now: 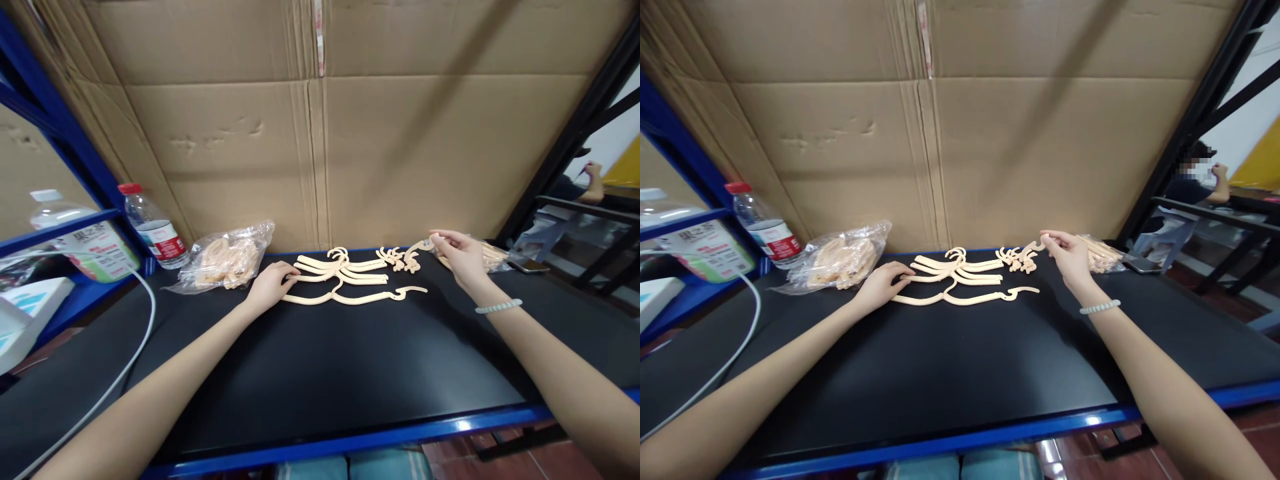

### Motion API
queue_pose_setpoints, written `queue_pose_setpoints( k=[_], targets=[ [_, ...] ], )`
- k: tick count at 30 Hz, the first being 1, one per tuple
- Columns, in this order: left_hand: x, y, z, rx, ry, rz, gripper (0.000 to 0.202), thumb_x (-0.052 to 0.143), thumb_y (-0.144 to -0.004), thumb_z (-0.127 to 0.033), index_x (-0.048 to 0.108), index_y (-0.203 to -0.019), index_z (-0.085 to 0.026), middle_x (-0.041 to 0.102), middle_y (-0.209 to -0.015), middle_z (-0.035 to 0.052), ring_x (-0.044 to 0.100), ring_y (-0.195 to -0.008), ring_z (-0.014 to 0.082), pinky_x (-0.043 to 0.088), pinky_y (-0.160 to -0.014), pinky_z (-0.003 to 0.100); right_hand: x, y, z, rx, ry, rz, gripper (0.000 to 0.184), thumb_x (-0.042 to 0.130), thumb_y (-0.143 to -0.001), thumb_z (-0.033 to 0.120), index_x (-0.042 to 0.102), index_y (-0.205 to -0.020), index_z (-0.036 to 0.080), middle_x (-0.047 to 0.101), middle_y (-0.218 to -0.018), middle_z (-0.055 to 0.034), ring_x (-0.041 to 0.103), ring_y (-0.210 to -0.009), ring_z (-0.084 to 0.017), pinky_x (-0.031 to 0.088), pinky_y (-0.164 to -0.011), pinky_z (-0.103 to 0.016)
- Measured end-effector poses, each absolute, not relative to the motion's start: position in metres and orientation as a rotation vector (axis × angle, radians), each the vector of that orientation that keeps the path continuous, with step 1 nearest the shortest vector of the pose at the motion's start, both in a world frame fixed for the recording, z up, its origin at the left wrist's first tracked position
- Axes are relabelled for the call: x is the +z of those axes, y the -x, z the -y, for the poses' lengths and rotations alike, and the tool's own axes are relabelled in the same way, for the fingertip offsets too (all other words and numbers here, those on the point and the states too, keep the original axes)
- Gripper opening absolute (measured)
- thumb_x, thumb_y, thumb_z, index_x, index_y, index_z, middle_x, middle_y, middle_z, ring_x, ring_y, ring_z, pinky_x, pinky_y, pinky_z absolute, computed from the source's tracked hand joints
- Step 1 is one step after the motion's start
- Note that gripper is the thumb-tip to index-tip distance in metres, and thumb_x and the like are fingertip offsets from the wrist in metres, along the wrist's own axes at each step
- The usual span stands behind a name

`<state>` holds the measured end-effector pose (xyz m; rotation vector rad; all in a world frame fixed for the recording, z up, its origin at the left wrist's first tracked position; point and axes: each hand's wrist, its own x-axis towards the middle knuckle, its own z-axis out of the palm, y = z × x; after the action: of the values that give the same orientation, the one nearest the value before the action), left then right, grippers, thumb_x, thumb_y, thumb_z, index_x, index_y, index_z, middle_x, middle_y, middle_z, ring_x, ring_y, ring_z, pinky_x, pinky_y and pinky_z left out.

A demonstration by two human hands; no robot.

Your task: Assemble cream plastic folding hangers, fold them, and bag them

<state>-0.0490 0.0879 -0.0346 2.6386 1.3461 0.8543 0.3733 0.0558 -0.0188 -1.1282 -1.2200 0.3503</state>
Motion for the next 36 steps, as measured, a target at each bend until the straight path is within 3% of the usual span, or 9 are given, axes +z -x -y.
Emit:
queue_pose_setpoints(
  k=[4,8,13,21,29,33,36],
  targets=[
    [-0.034,0.048,-0.083,0.850,-2.649,-1.367,0.015,0.054,-0.082,-0.022,0.069,-0.085,-0.021,0.070,-0.095,0.0069,0.063,-0.093,0.0258,0.050,-0.084,0.039,-0.012,-0.364,-0.049,0.496,1.067,1.173,0.032,0.076,-0.069,0.044,0.071,-0.090,0.020,0.049,-0.050,0.0046,0.039,-0.043,-0.011,0.033,-0.043,-0.025],
    [-0.036,0.046,-0.081,0.896,-2.631,-1.366,0.015,0.052,-0.084,-0.023,0.067,-0.086,-0.021,0.069,-0.095,0.0061,0.063,-0.093,0.0252,0.049,-0.085,0.038,-0.008,-0.354,-0.043,0.536,1.069,1.185,0.036,0.075,-0.071,0.045,0.070,-0.093,0.018,0.047,-0.045,0.0051,0.040,-0.042,-0.011,0.031,-0.042,-0.025],
    [-0.039,0.043,-0.078,0.973,-2.577,-1.363,0.015,0.051,-0.085,-0.027,0.065,-0.087,-0.021,0.070,-0.092,0.0065,0.065,-0.088,0.0243,0.051,-0.082,0.038,-0.010,-0.347,-0.042,0.654,1.099,1.256,0.045,0.076,-0.069,0.050,0.069,-0.097,0.016,0.059,-0.054,0.0004,0.045,-0.043,-0.011,0.033,-0.042,-0.025],
    [-0.036,0.040,-0.073,1.115,-2.484,-1.337,0.013,0.052,-0.083,-0.029,0.061,-0.087,-0.021,0.069,-0.089,0.0062,0.066,-0.083,0.0239,0.052,-0.079,0.038,-0.014,-0.338,-0.042,0.745,1.091,1.322,0.046,0.076,-0.069,0.051,0.070,-0.096,0.015,0.061,-0.054,0.0000,0.049,-0.047,-0.012,0.038,-0.046,-0.026],
    [-0.030,0.039,-0.071,1.138,-2.359,-1.256,0.016,0.061,-0.077,-0.038,0.064,-0.076,-0.022,0.068,-0.074,0.0020,0.064,-0.071,0.0211,0.051,-0.070,0.033,-0.011,-0.327,-0.034,0.932,1.013,1.351,0.040,0.075,-0.072,0.048,0.072,-0.096,0.017,0.070,-0.084,-0.0066,0.056,-0.062,-0.014,0.050,-0.061,-0.029],
    [-0.030,0.042,-0.074,1.205,-2.205,-1.278,0.024,0.067,-0.073,-0.046,0.066,-0.070,-0.022,0.071,-0.074,0.0039,0.066,-0.073,0.0234,0.052,-0.072,0.036,-0.013,-0.325,-0.034,0.968,1.031,1.299,0.041,0.072,-0.073,0.054,0.073,-0.088,0.015,0.069,-0.082,-0.0076,0.057,-0.064,-0.014,0.050,-0.060,-0.028],
    [-0.031,0.043,-0.077,1.257,-2.068,-1.267,0.032,0.071,-0.070,-0.053,0.066,-0.070,-0.021,0.073,-0.078,0.0060,0.068,-0.077,0.0248,0.054,-0.074,0.037,-0.018,-0.327,-0.037,1.010,1.020,1.251,0.038,0.078,-0.069,0.049,0.070,-0.087,0.016,0.069,-0.080,-0.0063,0.057,-0.063,-0.013,0.050,-0.061,-0.028]
  ],
)
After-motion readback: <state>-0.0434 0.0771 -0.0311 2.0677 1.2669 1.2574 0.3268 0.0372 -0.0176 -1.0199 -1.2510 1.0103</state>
